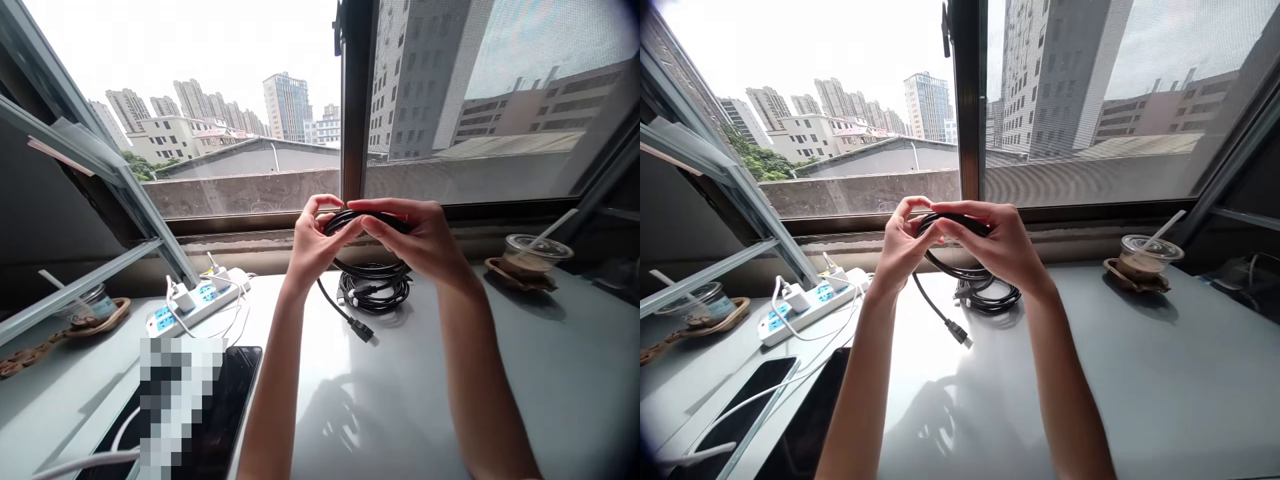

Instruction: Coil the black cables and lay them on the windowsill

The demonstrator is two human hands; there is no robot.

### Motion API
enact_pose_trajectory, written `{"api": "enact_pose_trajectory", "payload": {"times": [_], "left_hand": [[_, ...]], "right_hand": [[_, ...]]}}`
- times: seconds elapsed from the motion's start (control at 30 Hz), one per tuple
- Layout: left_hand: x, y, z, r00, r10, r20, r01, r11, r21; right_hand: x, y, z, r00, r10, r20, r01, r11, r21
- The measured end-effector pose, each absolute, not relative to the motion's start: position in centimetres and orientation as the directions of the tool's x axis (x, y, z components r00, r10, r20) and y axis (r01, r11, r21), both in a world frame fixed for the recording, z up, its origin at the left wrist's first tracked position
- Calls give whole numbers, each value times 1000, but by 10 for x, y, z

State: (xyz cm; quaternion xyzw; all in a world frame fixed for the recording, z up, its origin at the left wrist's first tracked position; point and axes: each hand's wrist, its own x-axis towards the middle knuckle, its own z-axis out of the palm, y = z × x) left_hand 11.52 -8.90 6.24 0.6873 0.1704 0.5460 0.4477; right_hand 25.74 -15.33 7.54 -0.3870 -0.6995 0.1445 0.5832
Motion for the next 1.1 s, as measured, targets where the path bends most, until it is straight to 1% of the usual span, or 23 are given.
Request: {"api": "enact_pose_trajectory", "payload": {"times": [0.07, 0.17, 0.2, 0.27, 0.33, 0.37, 0.43, 0.53, 0.6, 0.67, 0.73, 0.8, 0.87, 0.93, 1.0, 1.1], "left_hand": [[114, -84, 60, 350, 703, 619, -220, -581, 784], [111, -80, 57, 376, 728, 574, -21, -612, 791], [110, -79, 55, 366, 762, 534, 68, -594, 801], [110, -79, 50, 294, 848, 441, 233, -511, 827], [112, -80, 45, 235, 902, 362, 323, -424, 846], [113, -81, 43, 260, 909, 327, 338, -403, 850], [118, -84, 40, 407, 877, 255, 316, -397, 862], [125, -89, 41, 621, 768, 154, 203, -347, 916], [131, -92, 43, 693, 707, 143, 87, -279, 956], [136, -95, 45, 720, 671, 177, -42, -213, 976], [140, -97, 47, 699, 678, 228, -174, -147, 974], [144, -96, 48, 642, 713, 281, -303, -100, 948], [146, -93, 47, 571, 752, 329, -412, -84, 907], [146, -89, 47, 488, 795, 359, -477, -101, 873], [142, -85, 47, 405, 830, 383, -481, -162, 862], [128, -80, 51, 340, 832, 438, -376, -307, 874]], "right_hand": [[255, -150, 74, 8, 694, 720, 408, 655, -636], [252, -146, 74, 134, 654, 744, 438, 634, -637], [251, -145, 74, 193, 624, 757, 447, 631, -634], [248, -144, 74, 302, 543, 783, 473, 627, -618], [243, -145, 73, 378, 453, 807, 502, 632, -590], [241, -147, 73, 403, 412, 817, 515, 636, -575], [235, -150, 71, 427, 356, 831, 539, 638, -550], [228, -156, 69, 429, 317, 846, 559, 642, -524], [225, -158, 68, 431, 281, 857, 526, 694, -492], [224, -157, 67, 462, 238, 854, 440, 775, -454], [224, -153, 67, 511, 221, 830, 329, 842, -427], [225, -146, 65, 549, 247, 798, 240, 868, -434], [227, -137, 63, 576, 290, 764, 219, 846, -486], [231, -128, 60, 602, 339, 723, 226, 796, -561], [236, -120, 57, 592, 391, 705, 234, 753, -615], [245, -116, 54, 496, 450, 742, 331, 692, -641]]}}
